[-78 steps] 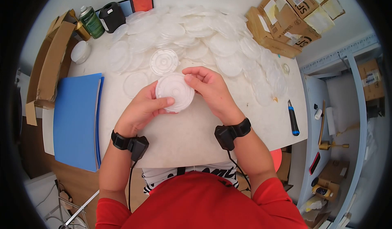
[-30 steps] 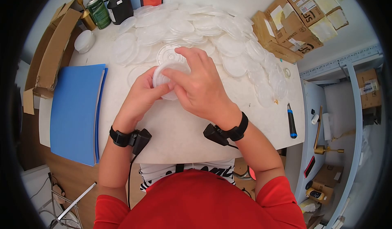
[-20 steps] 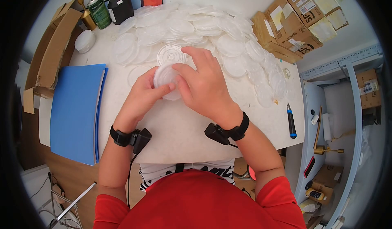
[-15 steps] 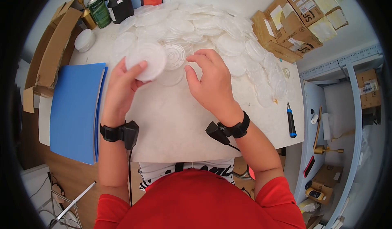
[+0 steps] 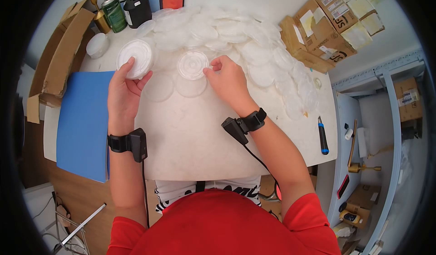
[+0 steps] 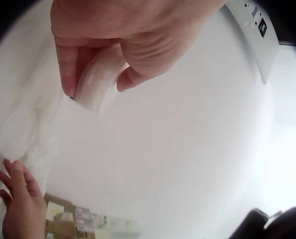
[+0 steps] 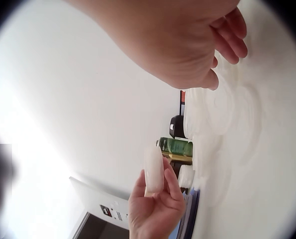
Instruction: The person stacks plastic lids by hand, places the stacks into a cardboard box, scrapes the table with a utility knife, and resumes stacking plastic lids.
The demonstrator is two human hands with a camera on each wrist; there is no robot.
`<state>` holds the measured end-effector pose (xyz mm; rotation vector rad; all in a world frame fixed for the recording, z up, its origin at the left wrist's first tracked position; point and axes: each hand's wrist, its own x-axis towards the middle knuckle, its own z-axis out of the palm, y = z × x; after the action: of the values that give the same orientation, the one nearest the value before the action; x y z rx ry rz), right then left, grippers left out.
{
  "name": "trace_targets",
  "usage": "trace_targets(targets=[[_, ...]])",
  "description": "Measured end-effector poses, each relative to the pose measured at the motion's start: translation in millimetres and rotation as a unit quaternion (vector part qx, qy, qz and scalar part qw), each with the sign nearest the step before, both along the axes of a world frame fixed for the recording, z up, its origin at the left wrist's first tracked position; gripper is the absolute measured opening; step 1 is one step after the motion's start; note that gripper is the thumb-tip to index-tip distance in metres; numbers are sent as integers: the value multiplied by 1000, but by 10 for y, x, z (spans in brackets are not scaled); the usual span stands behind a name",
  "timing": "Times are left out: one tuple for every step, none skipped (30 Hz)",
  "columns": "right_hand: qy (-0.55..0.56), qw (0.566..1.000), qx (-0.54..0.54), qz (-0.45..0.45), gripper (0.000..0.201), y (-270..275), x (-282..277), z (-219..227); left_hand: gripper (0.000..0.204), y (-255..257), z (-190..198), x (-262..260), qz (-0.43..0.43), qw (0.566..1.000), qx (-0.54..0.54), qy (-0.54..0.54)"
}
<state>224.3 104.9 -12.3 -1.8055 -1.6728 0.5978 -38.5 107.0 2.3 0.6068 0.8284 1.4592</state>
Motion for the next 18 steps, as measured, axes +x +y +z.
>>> trace_targets(targets=[[-5, 1000, 1, -10, 36, 42, -8, -9, 40, -7, 5, 19, -5, 1000, -3, 4], [-5, 1000, 2, -8, 36, 75, -10, -21, 40, -13, 7, 30, -10, 1000, -7, 9], [-3, 1000, -1, -19, 36, 94, -23, -19, 40, -12, 3, 33, -8, 1000, -7, 8], [-1, 1000, -5, -30, 36, 109, -33, -21, 40, -9, -4, 36, -9, 1000, -5, 9], [-2, 1000, -5, -30, 36, 130, -41, -29, 41, -8, -8, 41, -12, 1000, -4, 10], [5, 999, 0, -32, 36, 154, -45, -44, 41, -11, -7, 45, -12, 1000, -5, 10], [13, 999, 5, -34, 36, 174, -42, -60, 40, -12, -2, 48, -16, 1000, -6, 9], [13, 999, 5, -35, 36, 190, -28, -89, 40, -12, 2, 52, -19, 1000, -7, 8], [53, 998, 15, -22, 36, 199, -24, -108, 40, -14, 3, 59, -19, 1000, -7, 8], [93, 995, 26, -8, 36, 207, -14, -123, 40, -18, 2, 67, -20, 1000, -8, 9], [92, 995, 26, -7, 36, 204, 1, -138, 39, -21, 2, 71, -19, 1000, -10, 9], [129, 991, 27, -1, 34, 168, -6, -106, 39, -26, 6, 74, -18, 1000, -10, 9], [166, 986, 28, 4, 32, 123, -4, -74, 39, -33, 14, 77, -21, 1000, -10, 9], [165, 986, 28, 4, 32, 72, 8, -31, 39, -39, 20, 84, -23, 1000, -10, 10], [233, 973, -9, 2, 31, 5, 14, 52, 39, -46, 23, 93, -23, 1000, -10, 9], [299, 953, -45, 0, 30, -60, 21, 136, 39, -52, 26, 104, -28, 999, -9, 13], [298, 953, -46, -1, 30, -121, 29, 225, 39, -61, 30, 118, -33, 999, -7, 17], [369, 926, -81, 4, 30, -179, 38, 316, 39, -72, 38, 139, -34, 999, -7, 17]])
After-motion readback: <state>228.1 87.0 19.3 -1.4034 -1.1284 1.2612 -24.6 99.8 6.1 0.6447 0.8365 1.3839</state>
